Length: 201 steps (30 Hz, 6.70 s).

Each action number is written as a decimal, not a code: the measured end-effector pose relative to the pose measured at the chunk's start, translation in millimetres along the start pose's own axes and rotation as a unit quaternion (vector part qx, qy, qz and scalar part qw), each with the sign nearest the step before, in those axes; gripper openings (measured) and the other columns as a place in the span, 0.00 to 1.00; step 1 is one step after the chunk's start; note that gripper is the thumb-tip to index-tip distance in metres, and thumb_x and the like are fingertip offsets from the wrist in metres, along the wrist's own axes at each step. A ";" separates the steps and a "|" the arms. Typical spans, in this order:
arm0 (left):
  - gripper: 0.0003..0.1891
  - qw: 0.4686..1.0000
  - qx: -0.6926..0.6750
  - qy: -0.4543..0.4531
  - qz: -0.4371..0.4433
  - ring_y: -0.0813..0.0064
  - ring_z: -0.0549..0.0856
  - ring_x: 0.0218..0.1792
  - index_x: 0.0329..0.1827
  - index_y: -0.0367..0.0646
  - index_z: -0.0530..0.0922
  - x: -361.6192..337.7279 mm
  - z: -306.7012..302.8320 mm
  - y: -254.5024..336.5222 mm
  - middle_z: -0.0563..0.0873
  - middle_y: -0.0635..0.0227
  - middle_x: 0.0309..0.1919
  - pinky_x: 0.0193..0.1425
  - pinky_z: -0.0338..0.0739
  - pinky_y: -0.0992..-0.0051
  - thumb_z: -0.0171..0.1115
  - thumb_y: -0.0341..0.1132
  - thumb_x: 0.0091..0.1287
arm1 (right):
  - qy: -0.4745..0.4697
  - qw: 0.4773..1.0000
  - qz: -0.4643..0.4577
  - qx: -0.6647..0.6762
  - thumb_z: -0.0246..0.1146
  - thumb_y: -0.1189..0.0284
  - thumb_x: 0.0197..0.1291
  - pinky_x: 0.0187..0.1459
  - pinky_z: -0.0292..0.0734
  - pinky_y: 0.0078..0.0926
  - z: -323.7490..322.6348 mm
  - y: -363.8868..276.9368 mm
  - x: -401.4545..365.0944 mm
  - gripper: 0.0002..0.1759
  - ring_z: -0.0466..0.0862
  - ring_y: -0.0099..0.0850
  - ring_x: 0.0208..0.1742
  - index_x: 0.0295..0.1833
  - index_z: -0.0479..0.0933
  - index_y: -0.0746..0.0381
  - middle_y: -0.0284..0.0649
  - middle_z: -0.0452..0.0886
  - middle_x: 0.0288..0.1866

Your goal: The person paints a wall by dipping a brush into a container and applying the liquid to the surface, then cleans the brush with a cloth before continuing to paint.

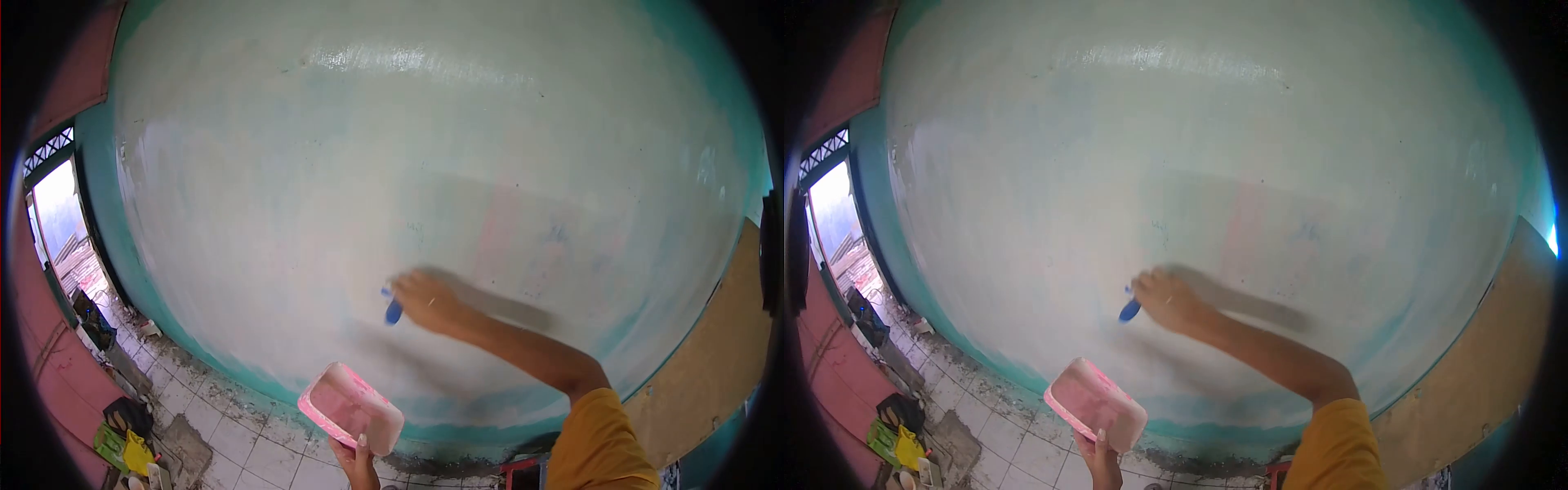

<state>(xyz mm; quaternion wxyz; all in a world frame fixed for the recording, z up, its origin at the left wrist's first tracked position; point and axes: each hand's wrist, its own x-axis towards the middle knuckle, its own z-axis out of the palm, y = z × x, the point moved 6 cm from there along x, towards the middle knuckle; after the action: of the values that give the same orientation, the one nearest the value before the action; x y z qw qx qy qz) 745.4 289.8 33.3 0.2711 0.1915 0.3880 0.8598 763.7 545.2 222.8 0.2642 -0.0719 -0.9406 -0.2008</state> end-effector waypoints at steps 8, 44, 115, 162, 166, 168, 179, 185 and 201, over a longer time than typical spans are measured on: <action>0.41 0.998 0.055 0.004 -0.038 0.64 0.72 0.66 0.76 0.41 0.52 -18.0 35.9 -31.4 0.68 0.59 0.67 0.66 0.72 0.62 0.65 0.47 0.67 | 0.272 0.933 0.110 -0.207 0.64 0.69 0.64 0.56 0.76 0.39 -260.7 171.4 44.8 0.13 0.77 0.46 0.51 0.52 0.79 0.64 0.43 0.81 0.56; 0.32 0.985 0.035 -0.143 -0.091 0.72 0.71 0.64 0.75 0.41 0.52 41.6 -13.4 -73.1 0.68 0.61 0.67 0.65 0.71 0.69 0.57 0.32 0.72 | 0.034 0.969 0.240 -0.050 0.65 0.73 0.54 0.48 0.78 0.40 131.0 -22.1 -249.6 0.23 0.81 0.38 0.49 0.59 0.81 0.51 0.37 0.83 0.53; 0.45 0.960 0.057 -0.270 -0.052 0.64 0.62 0.74 0.75 0.39 0.47 -188.5 226.4 -254.8 0.60 0.58 0.71 0.76 0.59 0.62 0.70 0.24 0.60 | 0.402 0.598 0.654 0.233 0.65 0.76 0.64 0.23 0.65 0.20 -103.3 -29.4 -591.3 0.16 0.71 0.16 0.20 0.22 0.74 0.64 0.29 0.74 0.18; 0.38 0.989 0.051 -0.110 0.090 0.60 0.67 0.72 0.76 0.36 0.51 -244.0 303.2 -271.6 0.66 0.55 0.70 0.76 0.58 0.60 0.63 0.31 0.68 | 0.117 0.985 0.032 -0.120 0.67 0.68 0.58 0.42 0.79 0.38 -215.8 253.1 -473.3 0.15 0.83 0.38 0.38 0.52 0.83 0.54 0.39 0.85 0.39; 0.39 0.993 0.054 -0.057 0.091 0.63 0.66 0.70 0.76 0.36 0.51 -256.3 287.9 -270.6 0.65 0.55 0.70 0.75 0.59 0.62 0.65 0.28 0.66 | 0.118 0.990 0.037 -0.070 0.66 0.66 0.60 0.46 0.79 0.39 -220.6 272.3 -472.6 0.10 0.84 0.39 0.42 0.46 0.84 0.56 0.40 0.85 0.42; 0.40 0.992 0.071 -0.048 0.096 0.63 0.66 0.71 0.76 0.36 0.51 -262.4 282.9 -269.8 0.65 0.55 0.70 0.75 0.58 0.62 0.66 0.29 0.66 | 0.091 0.986 0.109 -0.084 0.65 0.62 0.60 0.48 0.79 0.40 -273.0 299.3 -438.4 0.11 0.84 0.41 0.45 0.42 0.84 0.56 0.41 0.85 0.42; 0.39 0.990 0.091 -0.060 0.086 0.64 0.65 0.70 0.76 0.36 0.51 -255.3 275.8 -261.5 0.65 0.55 0.69 0.75 0.58 0.63 0.65 0.29 0.67 | 0.197 0.931 0.066 -0.299 0.61 0.68 0.60 0.46 0.79 0.40 -353.4 321.3 -394.7 0.05 0.83 0.41 0.45 0.36 0.80 0.57 0.40 0.83 0.37; 0.37 0.987 0.093 -0.082 0.100 0.63 0.69 0.69 0.76 0.36 0.52 -238.8 269.5 -243.2 0.66 0.55 0.70 0.73 0.62 0.63 0.62 0.34 0.69 | -0.011 0.989 0.039 -0.143 0.62 0.68 0.60 0.50 0.80 0.39 -221.6 244.1 -464.8 0.07 0.83 0.41 0.48 0.41 0.80 0.59 0.42 0.82 0.42; 0.37 0.988 0.085 -0.113 0.067 0.65 0.71 0.66 0.76 0.37 0.52 -186.2 231.3 -222.4 0.66 0.56 0.69 0.67 0.69 0.66 0.61 0.36 0.70 | 0.094 0.965 0.079 -0.231 0.66 0.73 0.58 0.46 0.78 0.39 -314.7 285.6 -421.5 0.13 0.81 0.44 0.43 0.50 0.79 0.56 0.43 0.82 0.40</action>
<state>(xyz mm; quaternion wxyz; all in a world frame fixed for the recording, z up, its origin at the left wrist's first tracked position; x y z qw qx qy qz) 1086.1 428.4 -15.7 0.2380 0.3358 0.4129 0.8124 1338.2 661.7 343.5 0.3428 -0.1854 -0.8310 -0.3969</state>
